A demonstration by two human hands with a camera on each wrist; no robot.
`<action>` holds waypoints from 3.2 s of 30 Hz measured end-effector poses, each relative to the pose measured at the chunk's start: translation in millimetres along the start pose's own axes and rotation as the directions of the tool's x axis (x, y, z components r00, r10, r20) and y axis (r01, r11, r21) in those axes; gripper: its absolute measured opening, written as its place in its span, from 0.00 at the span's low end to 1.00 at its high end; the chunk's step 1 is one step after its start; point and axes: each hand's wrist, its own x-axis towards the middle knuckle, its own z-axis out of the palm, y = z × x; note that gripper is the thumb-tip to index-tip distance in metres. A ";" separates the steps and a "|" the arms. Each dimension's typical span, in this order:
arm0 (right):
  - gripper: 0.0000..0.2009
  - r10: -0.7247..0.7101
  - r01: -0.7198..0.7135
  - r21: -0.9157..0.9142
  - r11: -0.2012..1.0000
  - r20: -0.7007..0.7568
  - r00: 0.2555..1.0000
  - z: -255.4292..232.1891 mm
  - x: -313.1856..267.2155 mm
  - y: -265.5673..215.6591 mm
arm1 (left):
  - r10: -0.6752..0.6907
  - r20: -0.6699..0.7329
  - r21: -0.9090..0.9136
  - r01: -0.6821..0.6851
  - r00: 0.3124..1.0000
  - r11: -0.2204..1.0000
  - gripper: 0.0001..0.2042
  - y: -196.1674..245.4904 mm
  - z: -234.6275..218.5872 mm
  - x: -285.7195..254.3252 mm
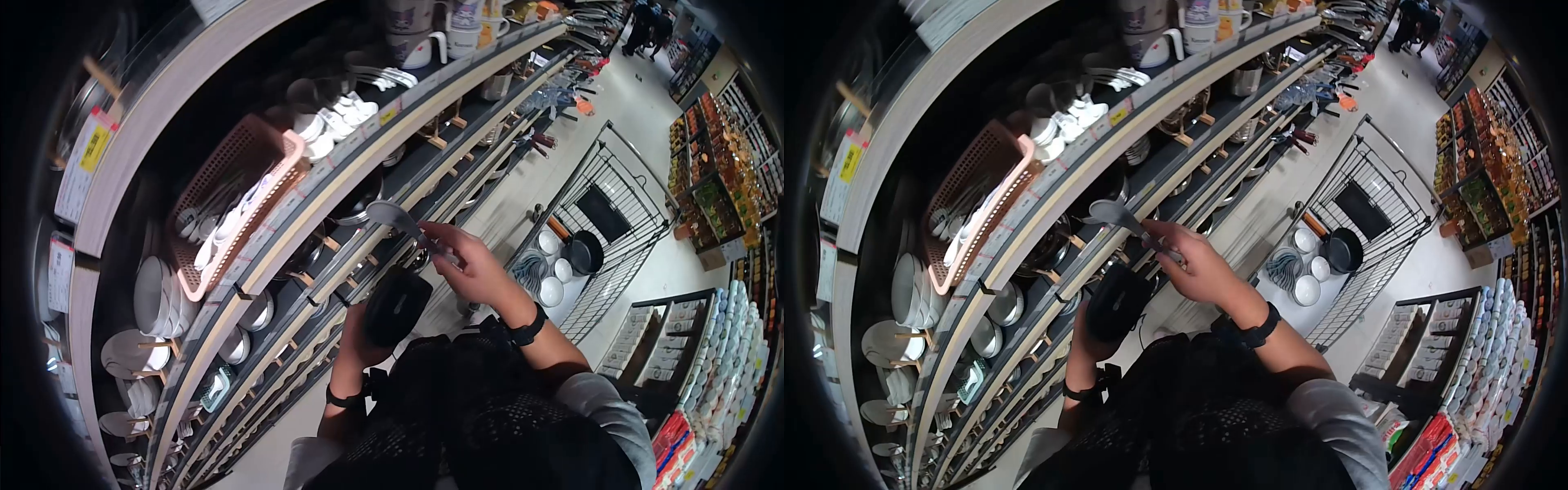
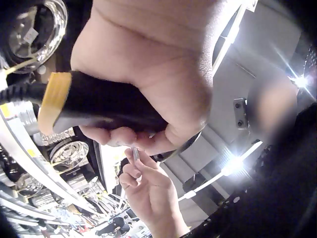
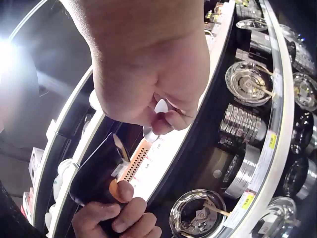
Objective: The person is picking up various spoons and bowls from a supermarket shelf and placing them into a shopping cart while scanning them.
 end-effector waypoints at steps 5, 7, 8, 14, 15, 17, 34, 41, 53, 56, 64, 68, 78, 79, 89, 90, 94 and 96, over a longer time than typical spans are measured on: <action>0.25 -0.088 0.097 -0.305 0.947 0.043 0.995 -35.3 -15.5 -3.7 | 0.076 -0.005 0.069 -0.075 0.997 0.995 0.18 21.8 28.3 31.3; 0.25 -0.053 0.068 -0.264 0.962 0.061 0.997 -49.4 -23.0 -2.1 | 0.050 0.025 0.057 -0.051 0.998 0.997 0.18 28.2 42.4 39.7; 0.25 -0.040 0.048 -0.267 0.962 0.034 0.999 -56.1 -27.5 2.5 | 0.097 0.017 0.124 -0.098 0.995 0.987 0.17 30.1 49.7 43.6; 0.22 -0.104 0.116 -0.174 0.978 0.078 0.991 -99.5 -56.1 18.9 | 0.049 0.029 0.091 -0.052 0.998 0.994 0.12 28.5 91.3 60.9; 0.20 -0.069 0.080 -0.176 0.981 0.072 0.995 -107.6 -63.0 19.9 | 0.041 0.030 0.093 -0.043 0.999 0.995 0.11 33.4 97.8 61.8; 0.19 -0.015 0.025 -0.181 0.983 0.052 0.999 -128.8 -75.6 24.4 | 0.024 0.040 0.100 -0.028 0.999 0.995 0.11 40.8 109.4 63.7; 0.17 0.705 -0.865 0.183 0.467 -0.668 0.240 -254.8 -310.4 379.0 | -0.290 0.041 0.004 0.290 0.956 0.957 0.09 76.7 172.9 49.0; 0.17 0.626 -0.884 0.035 0.467 -0.720 0.301 -248.5 -281.1 406.4 | -0.352 0.128 0.069 0.346 0.927 0.936 0.12 79.7 171.7 42.2; 0.17 0.581 -0.914 0.110 0.390 -0.800 0.151 -238.5 -299.8 381.4 | -0.368 0.044 0.062 0.365 0.929 0.929 0.09 93.0 178.8 47.8; 0.20 0.681 -0.932 0.090 0.352 -0.708 0.189 -240.2 -315.1 398.1 | -0.357 0.064 0.060 0.353 0.932 0.934 0.09 91.2 181.0 51.6; 0.32 0.877 -0.925 0.270 0.268 -0.466 0.118 -270.1 -303.3 412.0 | -0.346 0.115 0.097 0.336 0.931 0.937 0.13 90.8 184.5 55.0; 0.38 0.896 -0.947 0.251 0.199 -0.438 0.072 -268.4 -295.2 383.2 | -0.342 0.150 0.059 0.337 0.928 0.940 0.13 81.3 187.1 56.0; 0.30 0.582 -0.885 -0.126 0.448 -0.711 0.395 -259.0 -352.1 329.5 | -0.336 0.307 -0.028 0.361 0.891 0.932 0.09 12.9 191.1 58.8; 0.27 0.486 -0.826 -0.177 0.535 -0.735 0.472 -256.4 -361.5 319.2 | -0.332 0.320 -0.055 0.367 0.887 0.929 0.09 3.8 192.9 61.6; 0.36 0.137 -0.966 -0.225 0.125 -0.961 0.241 -201.5 -414.6 209.6 | -0.382 0.327 -0.198 0.457 0.865 0.867 0.09 -120.9 245.2 59.5; 0.37 0.154 -0.966 -0.144 0.212 -0.972 0.179 -195.0 -426.9 221.9 | -0.402 0.287 -0.205 0.465 0.870 0.861 0.10 -131.3 254.9 60.9; 0.25 0.826 -0.833 0.545 0.095 -0.510 -0.239 -196.4 -461.0 264.5 | -0.306 0.116 -0.156 0.322 0.945 0.934 0.14 -155.1 289.6 81.5; 0.17 0.827 -0.737 0.651 0.183 -0.508 -0.243 -192.1 -458.5 263.5 | -0.371 0.060 -0.029 0.373 0.927 0.927 0.21 -162.5 308.9 98.8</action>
